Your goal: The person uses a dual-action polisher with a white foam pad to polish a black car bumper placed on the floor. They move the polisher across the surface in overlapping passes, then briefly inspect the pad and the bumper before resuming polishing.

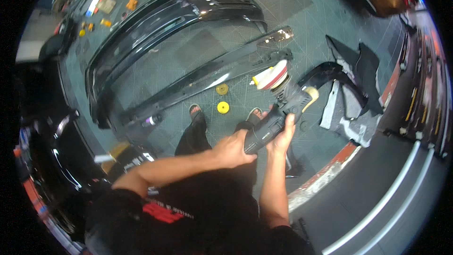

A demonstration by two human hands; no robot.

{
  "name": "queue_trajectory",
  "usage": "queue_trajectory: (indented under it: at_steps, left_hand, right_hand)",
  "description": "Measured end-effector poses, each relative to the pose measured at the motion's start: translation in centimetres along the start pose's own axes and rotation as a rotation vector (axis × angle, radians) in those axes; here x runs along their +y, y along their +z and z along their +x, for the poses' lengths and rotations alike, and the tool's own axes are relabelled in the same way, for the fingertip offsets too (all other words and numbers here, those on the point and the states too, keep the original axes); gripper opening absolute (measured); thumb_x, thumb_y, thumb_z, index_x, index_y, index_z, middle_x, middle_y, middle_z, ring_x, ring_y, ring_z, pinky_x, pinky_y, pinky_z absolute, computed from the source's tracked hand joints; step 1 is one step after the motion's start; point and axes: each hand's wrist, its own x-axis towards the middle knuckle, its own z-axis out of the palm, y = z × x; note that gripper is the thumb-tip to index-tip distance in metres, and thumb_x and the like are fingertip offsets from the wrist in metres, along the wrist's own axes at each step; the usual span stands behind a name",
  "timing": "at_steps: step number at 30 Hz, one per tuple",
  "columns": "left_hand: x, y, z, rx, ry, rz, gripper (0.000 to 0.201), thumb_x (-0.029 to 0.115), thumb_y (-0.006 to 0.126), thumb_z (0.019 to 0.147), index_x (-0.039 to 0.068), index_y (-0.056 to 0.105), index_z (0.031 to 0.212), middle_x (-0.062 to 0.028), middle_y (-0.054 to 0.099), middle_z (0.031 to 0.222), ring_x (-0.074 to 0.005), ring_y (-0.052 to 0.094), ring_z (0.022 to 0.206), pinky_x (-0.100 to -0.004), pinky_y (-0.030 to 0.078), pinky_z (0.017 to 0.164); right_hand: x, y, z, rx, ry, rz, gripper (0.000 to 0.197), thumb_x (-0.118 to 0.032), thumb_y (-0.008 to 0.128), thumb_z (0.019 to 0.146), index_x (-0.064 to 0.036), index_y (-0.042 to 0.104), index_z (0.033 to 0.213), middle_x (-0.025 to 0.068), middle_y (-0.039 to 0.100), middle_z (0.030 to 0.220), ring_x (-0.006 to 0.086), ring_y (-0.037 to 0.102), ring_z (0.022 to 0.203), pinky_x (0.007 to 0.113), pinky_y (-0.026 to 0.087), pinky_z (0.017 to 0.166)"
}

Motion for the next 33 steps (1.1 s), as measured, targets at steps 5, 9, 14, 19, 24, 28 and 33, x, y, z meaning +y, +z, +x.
queue_trajectory:
  at_steps: [5,9,14,19,24,28,33]
  left_hand:
    - [-3.9,5.2,11.2,-0.062,0.014,-0.125,0.088,0.050,0.087,0.086,-0.010,0.053,0.140,-0.0345,0.070,0.121,-0.0519,0.067,0.118,-0.0520,0.054,0.102]
    - [-12.0,7.9,22.1,-0.145,-0.179,-0.556,0.081,0.048,0.084,0.093,-0.007,0.055,0.145,-0.0245,0.073,0.125,-0.0342,0.073,0.115,-0.0432,0.056,0.101]
    - [-30.3,10.3,41.7,0.213,-0.004,0.132,0.074,0.040,0.084,0.092,-0.007,0.057,0.143,-0.0273,0.070,0.128,-0.0396,0.067,0.124,-0.0469,0.051,0.110]
    - [-37.6,10.8,59.1,0.298,0.033,0.409,0.091,0.040,0.085,0.087,-0.007,0.044,0.153,-0.0325,0.057,0.145,-0.0475,0.055,0.137,-0.0514,0.044,0.119]
    - [-40.1,14.7,69.4,0.307,0.093,0.604,0.108,0.040,0.090,0.083,-0.004,0.030,0.162,-0.0316,0.051,0.150,-0.0490,0.053,0.138,-0.0541,0.044,0.118]
    - [-39.2,17.1,73.7,0.299,0.022,0.655,0.126,0.039,0.095,0.077,-0.001,0.017,0.166,-0.0306,0.052,0.146,-0.0491,0.056,0.134,-0.0556,0.049,0.113]
    - [-39.9,13.9,74.8,0.212,-0.060,0.393,0.101,0.034,0.097,0.069,-0.002,0.046,0.149,-0.0244,0.073,0.125,-0.0377,0.074,0.113,-0.0488,0.060,0.097]
  right_hand:
    - [5.0,-10.5,10.3,0.222,0.372,0.041,0.071,-0.071,0.059,0.101,-0.0015,0.069,0.117,0.0131,0.076,0.097,0.0270,0.075,0.077,0.041,0.064,0.071]
    - [8.3,-18.0,17.9,0.208,0.210,-0.105,0.056,-0.053,0.073,0.099,-0.0034,0.063,0.124,0.0149,0.076,0.100,0.0265,0.077,0.079,0.041,0.065,0.067]
    - [16.2,-27.9,29.2,0.190,-0.023,-0.332,0.057,-0.030,0.086,0.093,-0.0052,0.052,0.132,0.0127,0.072,0.102,0.0241,0.076,0.079,0.037,0.065,0.067]
    - [24.6,-36.7,37.1,0.203,-0.208,-0.495,0.060,-0.027,0.088,0.089,-0.0038,0.052,0.131,0.0102,0.070,0.101,0.0210,0.073,0.078,0.034,0.063,0.068]
    - [32.4,-43.8,36.6,0.197,-0.077,-0.299,0.063,-0.037,0.082,0.093,0.0000,0.056,0.137,0.0157,0.073,0.108,0.0260,0.075,0.083,0.038,0.065,0.074]
    - [37.7,-50.3,35.2,0.265,0.095,-0.136,0.064,-0.056,0.071,0.098,0.0011,0.065,0.127,0.0181,0.077,0.105,0.0293,0.077,0.083,0.041,0.066,0.075]
    - [42.2,-51.0,34.6,0.241,0.338,0.199,0.076,-0.069,0.063,0.097,0.0038,0.071,0.117,0.0169,0.077,0.101,0.0295,0.076,0.082,0.043,0.064,0.075]
